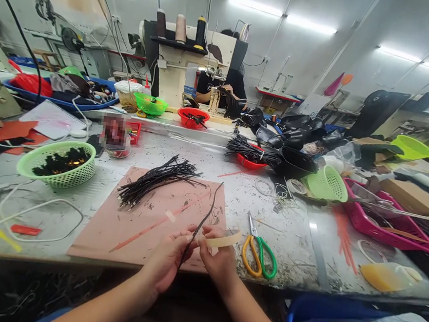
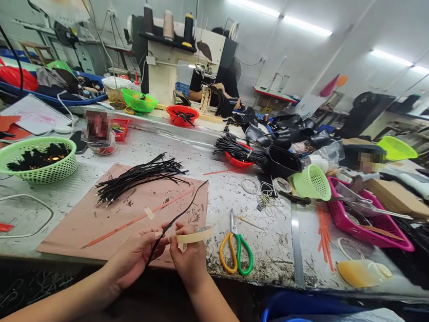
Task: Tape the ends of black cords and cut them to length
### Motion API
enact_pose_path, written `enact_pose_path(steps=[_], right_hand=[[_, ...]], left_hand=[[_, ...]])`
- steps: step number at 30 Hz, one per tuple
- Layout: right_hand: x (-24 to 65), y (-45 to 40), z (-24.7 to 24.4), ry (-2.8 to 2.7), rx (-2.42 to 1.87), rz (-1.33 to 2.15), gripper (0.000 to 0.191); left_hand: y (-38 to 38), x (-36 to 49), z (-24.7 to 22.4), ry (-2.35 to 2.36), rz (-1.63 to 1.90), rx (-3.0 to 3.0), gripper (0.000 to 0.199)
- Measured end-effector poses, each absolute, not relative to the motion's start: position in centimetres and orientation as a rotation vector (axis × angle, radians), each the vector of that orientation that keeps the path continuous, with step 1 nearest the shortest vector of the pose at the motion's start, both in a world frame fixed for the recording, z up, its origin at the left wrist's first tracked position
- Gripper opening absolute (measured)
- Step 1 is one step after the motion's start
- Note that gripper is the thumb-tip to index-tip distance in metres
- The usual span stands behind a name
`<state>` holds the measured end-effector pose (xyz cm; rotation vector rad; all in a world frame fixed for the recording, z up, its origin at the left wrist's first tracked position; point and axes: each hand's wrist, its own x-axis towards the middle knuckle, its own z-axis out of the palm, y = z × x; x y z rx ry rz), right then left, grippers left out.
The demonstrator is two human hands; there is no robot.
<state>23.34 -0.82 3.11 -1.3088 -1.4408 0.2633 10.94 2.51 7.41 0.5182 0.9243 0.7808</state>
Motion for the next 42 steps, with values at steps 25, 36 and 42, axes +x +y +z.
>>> enact_pose_path(steps=[25, 36, 42], right_hand=[[23.7, -1.7, 6.4, -1.416, -1.195, 0.528, 0.014], [19.8, -0.9, 6.1, -0.43, -0.961, 1.121, 0.016], [19.8, -0.6, 6.6, -0.395, -0.947, 1.137, 0.019]], left_hand=[[2.5, 10.3, 7.8, 0.921, 0.843, 0.647, 0.018], [2.1, 11.1, 7.6, 0.875, 0.929, 0.658, 0.012], [2.2, 11.0, 7.3, 0.858, 0.93, 0.677, 0.01]])
